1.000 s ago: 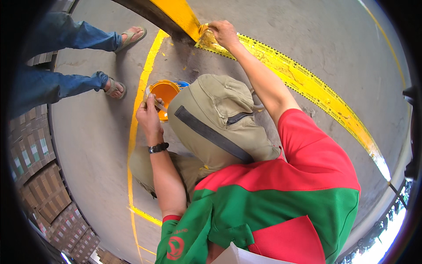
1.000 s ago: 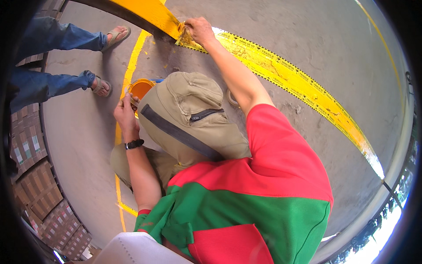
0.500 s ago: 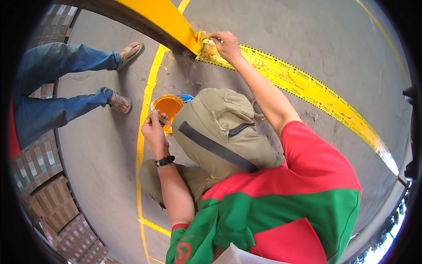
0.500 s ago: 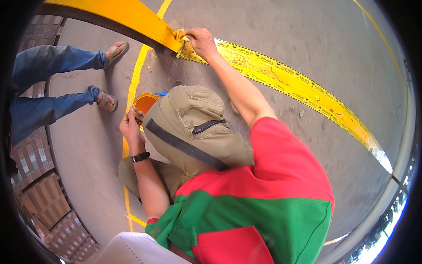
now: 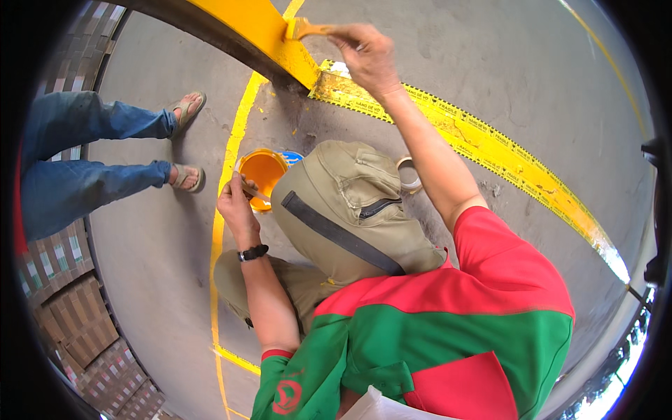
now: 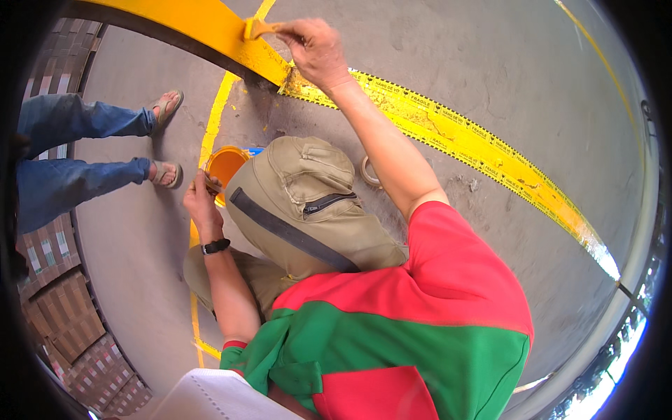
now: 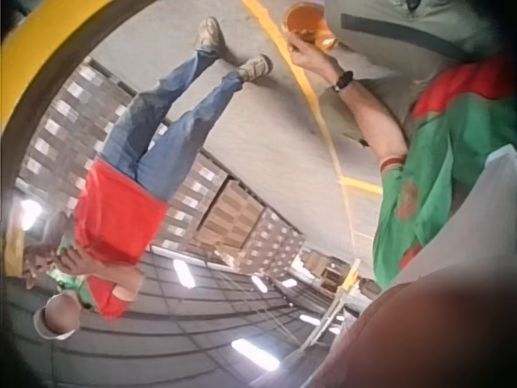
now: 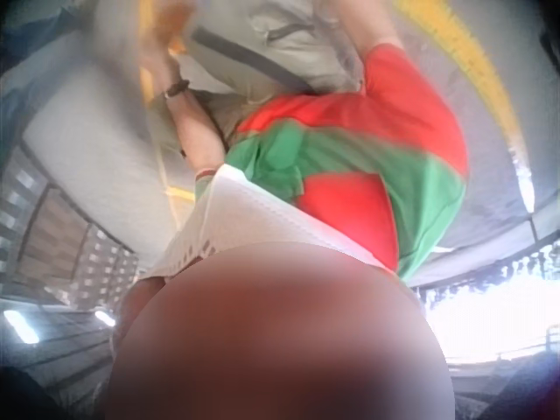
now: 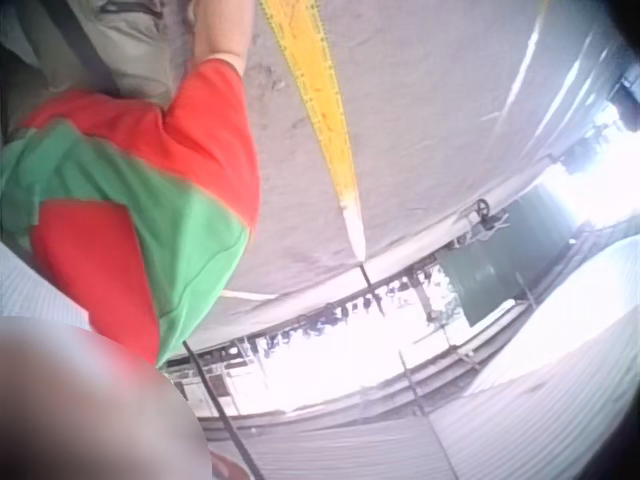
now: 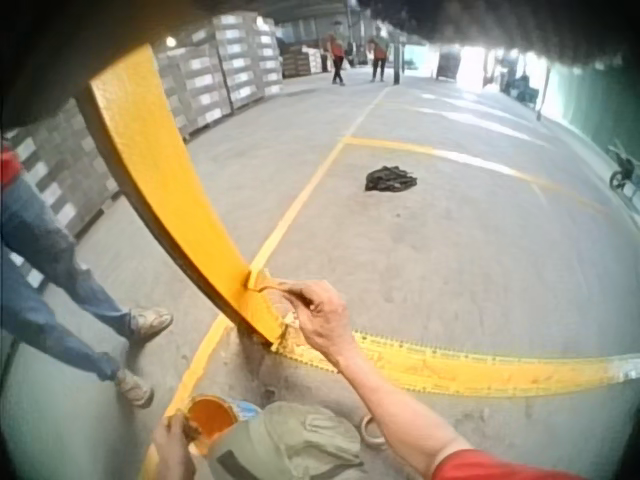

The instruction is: The person applies yellow masking tape around the base of a metal pillar, then uses a paintbrush to apply yellow paint to the pillar's surface. The person repeatedly dips the brush into a paint bucket and paints different sections of the pillar.

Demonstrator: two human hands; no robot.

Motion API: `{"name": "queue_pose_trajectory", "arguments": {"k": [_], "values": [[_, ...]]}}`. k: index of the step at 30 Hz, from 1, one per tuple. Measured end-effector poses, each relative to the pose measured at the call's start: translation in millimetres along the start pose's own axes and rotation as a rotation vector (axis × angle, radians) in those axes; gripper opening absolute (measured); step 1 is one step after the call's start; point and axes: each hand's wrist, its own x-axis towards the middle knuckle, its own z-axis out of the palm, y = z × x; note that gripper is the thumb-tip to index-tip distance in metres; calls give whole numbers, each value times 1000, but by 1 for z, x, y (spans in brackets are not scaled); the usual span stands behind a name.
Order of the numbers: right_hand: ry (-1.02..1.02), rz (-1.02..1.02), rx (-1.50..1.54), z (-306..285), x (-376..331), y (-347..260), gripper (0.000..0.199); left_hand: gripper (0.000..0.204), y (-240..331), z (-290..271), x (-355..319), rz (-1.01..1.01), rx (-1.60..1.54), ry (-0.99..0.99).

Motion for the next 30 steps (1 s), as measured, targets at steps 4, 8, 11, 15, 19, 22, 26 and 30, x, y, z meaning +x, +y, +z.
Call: {"name": "queue_pose_trajectory", "arguments": {"k": [4, 8, 11, 15, 19, 22, 26, 30], "values": [[-34, 45, 113, -49, 19, -63, 13, 28, 16, 4, 5, 3, -46, -3], [-489, 109, 176, -62, 24, -99, 13, 28, 43, 9, 12, 128, -19, -68], [-765, 5, 316, -29, 25, -110, 14, 28, 69, 19, 15, 185, 5, -77], [-1004, -229, 88, 21, 19, -113, 18, 26, 103, 38, 15, 266, 2, -119], [-1075, -347, -218, 49, 13, -115, 18, 24, 119, 62, 13, 336, -15, -161], [-1135, -305, -323, 46, 17, -112, 17, 23, 123, 79, 16, 340, -51, -200], [-970, -156, -128, 14, 36, -99, 17, 25, 128, 98, 19, 324, -103, -199], [-766, -61, 20, -31, 45, -84, 17, 27, 136, 112, 18, 284, -106, -214]]}}
